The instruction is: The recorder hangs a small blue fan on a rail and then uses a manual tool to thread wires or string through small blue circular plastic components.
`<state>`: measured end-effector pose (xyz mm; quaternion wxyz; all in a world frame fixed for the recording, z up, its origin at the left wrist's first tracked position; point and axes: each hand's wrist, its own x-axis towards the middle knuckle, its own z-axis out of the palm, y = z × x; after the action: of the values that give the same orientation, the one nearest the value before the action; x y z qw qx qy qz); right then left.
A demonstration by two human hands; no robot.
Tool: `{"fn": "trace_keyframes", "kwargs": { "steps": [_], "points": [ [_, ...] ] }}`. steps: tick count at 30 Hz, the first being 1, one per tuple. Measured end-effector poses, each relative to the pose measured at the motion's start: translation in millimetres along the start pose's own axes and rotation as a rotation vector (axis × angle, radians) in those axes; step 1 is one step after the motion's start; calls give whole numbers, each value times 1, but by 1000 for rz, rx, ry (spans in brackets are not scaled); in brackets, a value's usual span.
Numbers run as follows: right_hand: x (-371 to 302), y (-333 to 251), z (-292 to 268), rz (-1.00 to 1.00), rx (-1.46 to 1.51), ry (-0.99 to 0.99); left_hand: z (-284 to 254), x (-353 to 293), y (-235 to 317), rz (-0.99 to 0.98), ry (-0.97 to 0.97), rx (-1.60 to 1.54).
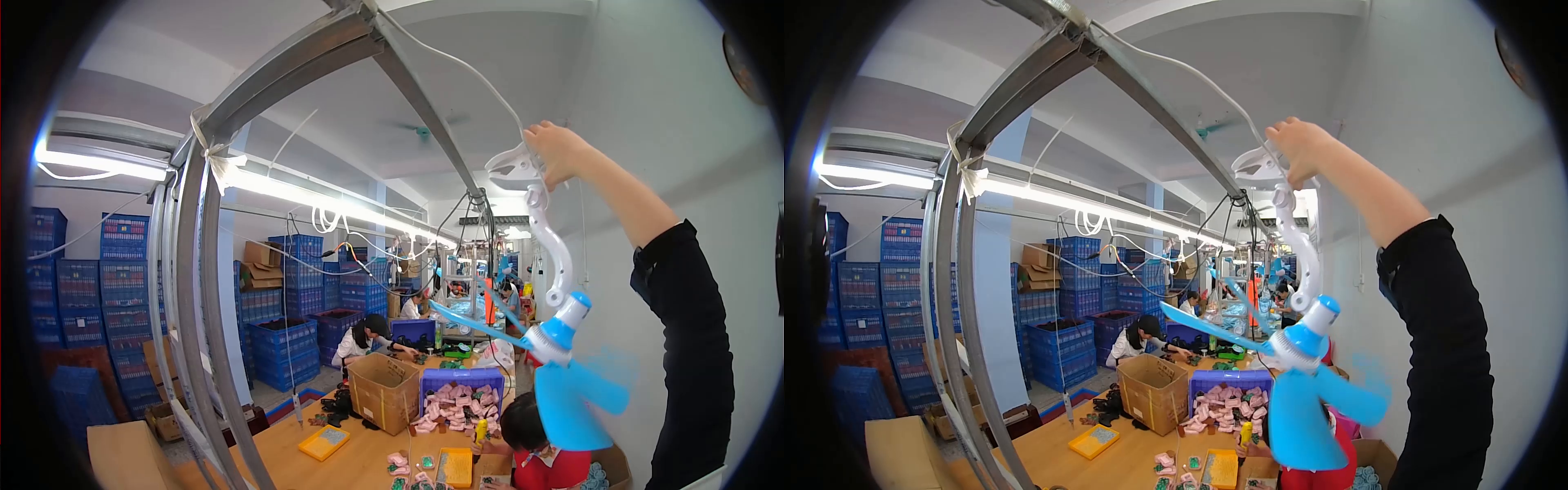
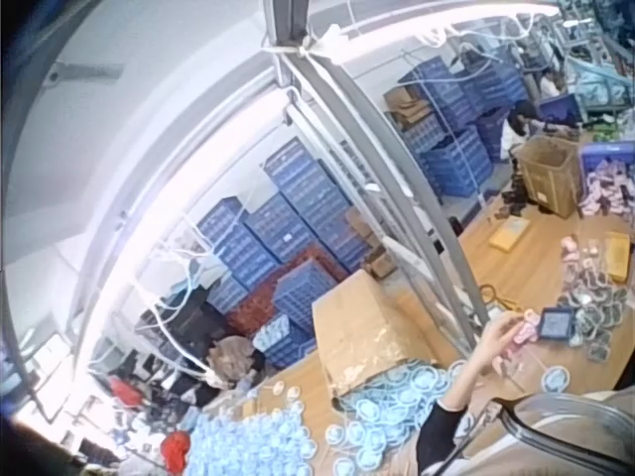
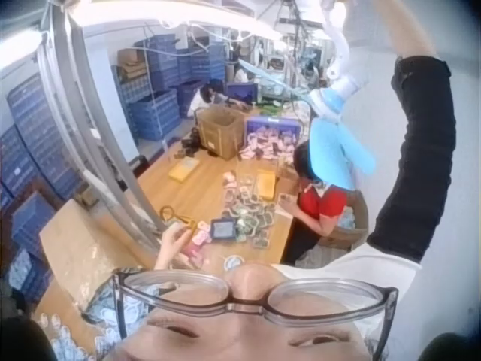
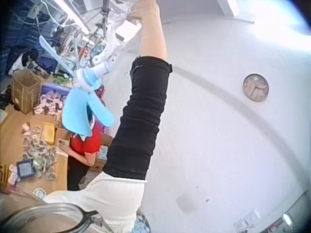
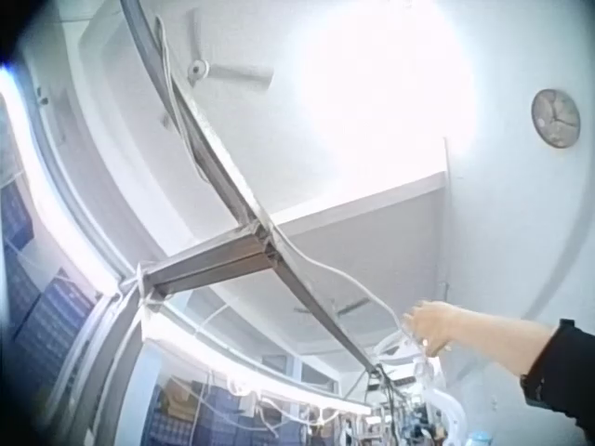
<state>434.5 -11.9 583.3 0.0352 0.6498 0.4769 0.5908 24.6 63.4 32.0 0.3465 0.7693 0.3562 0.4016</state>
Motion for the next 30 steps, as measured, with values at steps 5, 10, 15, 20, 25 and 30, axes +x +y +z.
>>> {"fn": "trace_keyframes", "kwargs": {
  "steps": [5,10,15,20,25,30],
  "points": [
    [-10,-35,-5,-128,286,53,-28,49,74,202,118,115],
    [-5,-71,22,-349,428,243,-53,138,190,636,531,104],
    [10,-129,3,-525,529,262,-70,193,283,789,627,450],
    [5,-152,-13,-644,618,363,-67,232,326,671,412,575],
    [11,-164,-1,-744,828,629,-76,251,336,631,406,789],
    [5,-162,-2,-782,919,558,-76,260,325,625,472,790]
  ]
}}
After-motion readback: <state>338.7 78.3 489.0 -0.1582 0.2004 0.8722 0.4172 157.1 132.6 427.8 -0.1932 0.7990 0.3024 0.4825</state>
